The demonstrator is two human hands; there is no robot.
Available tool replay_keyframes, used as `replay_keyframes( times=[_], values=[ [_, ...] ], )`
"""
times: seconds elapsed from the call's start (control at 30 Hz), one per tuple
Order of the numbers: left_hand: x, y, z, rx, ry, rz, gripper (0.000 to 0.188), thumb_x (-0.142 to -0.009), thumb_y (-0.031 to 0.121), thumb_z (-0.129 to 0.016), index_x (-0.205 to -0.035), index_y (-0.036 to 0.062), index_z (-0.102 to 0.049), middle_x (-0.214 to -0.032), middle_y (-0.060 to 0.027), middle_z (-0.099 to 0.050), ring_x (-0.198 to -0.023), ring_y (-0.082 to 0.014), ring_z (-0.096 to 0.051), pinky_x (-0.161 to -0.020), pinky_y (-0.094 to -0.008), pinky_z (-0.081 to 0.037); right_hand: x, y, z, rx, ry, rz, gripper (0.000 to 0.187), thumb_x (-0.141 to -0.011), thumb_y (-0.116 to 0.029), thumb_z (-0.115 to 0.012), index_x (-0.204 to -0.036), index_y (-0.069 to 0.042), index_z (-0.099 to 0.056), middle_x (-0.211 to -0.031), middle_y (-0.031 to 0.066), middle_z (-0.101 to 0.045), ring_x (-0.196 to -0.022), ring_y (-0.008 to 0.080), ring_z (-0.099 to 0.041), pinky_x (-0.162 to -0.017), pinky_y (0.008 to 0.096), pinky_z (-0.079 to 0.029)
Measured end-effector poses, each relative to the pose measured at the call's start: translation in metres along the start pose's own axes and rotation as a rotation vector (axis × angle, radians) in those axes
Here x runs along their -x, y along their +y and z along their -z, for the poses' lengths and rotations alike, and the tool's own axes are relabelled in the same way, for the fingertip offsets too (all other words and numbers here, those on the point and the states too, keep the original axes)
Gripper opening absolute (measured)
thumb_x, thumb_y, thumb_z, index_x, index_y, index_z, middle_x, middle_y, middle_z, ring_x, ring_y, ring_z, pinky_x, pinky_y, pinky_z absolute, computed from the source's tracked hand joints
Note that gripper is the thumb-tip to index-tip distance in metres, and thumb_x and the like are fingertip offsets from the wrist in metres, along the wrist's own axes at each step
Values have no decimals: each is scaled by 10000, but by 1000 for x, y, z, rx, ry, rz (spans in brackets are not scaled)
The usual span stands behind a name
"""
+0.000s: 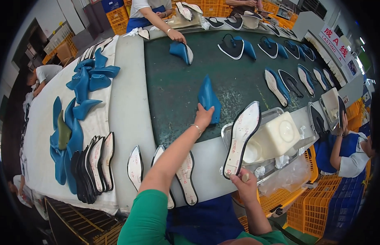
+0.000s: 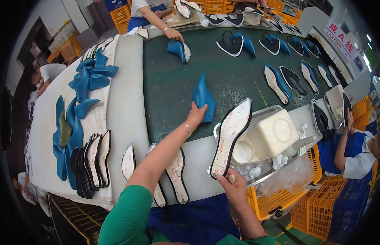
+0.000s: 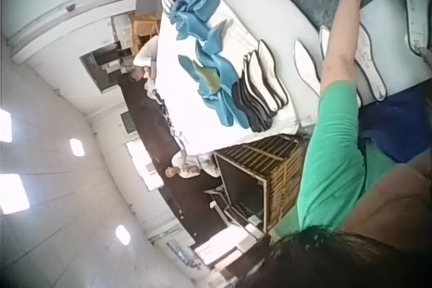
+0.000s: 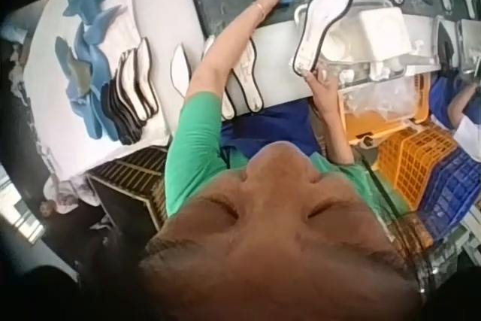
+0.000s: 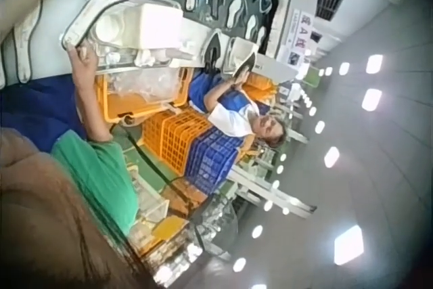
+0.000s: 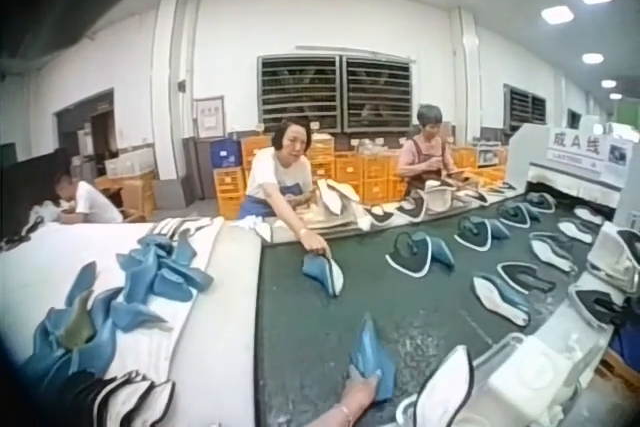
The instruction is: Applying adhesive or glue to shoe insoles using a brush at a manufacturing workstation.
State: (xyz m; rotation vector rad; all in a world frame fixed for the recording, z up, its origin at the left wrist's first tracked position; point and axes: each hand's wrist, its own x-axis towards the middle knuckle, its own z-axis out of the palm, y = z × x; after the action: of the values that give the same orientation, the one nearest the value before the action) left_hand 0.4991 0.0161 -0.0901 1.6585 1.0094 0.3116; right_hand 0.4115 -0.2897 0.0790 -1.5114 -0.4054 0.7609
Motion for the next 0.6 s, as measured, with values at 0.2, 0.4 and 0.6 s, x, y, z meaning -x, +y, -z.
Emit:
replay_keyframes(
  times=[0.2, 0.4, 0.6],
  values=[
    [1, 49, -50, -62, 81, 147, 905, -913, 519, -512, -1506, -7, -74, -1394, -387, -342, -1222, -531, -454, -1045, -508, -384, -11, 13, 18, 264, 93, 46, 122, -850, -98, -699, -923, -1, -684, -701, -54, -538, -656, 32, -439, -593, 208, -378],
    [-17, -2, 36, -2, -381, 80, 515, -974, 395, -462, -1253, -26, -562, -948, -184, -659, -755, -243, -628, -599, -374, -525, -79, -13, -22, 527, 17, 209, 201, -868, -178, -692, -882, 17, -648, -663, 42, -553, -652, 73, -454, -592, 270, -415],
    [113, 10, 133, 142, -213, -260, 413, -986, 260, -525, -1336, 43, -510, -1090, -9, -607, -980, -85, -567, -763, -249, -459, -221, 11, -54, 1069, 58, 375, 199, -818, -206, -651, -858, -12, -671, -826, 221, -664, -806, 422, -643, -700, 497, -506]
  ],
)
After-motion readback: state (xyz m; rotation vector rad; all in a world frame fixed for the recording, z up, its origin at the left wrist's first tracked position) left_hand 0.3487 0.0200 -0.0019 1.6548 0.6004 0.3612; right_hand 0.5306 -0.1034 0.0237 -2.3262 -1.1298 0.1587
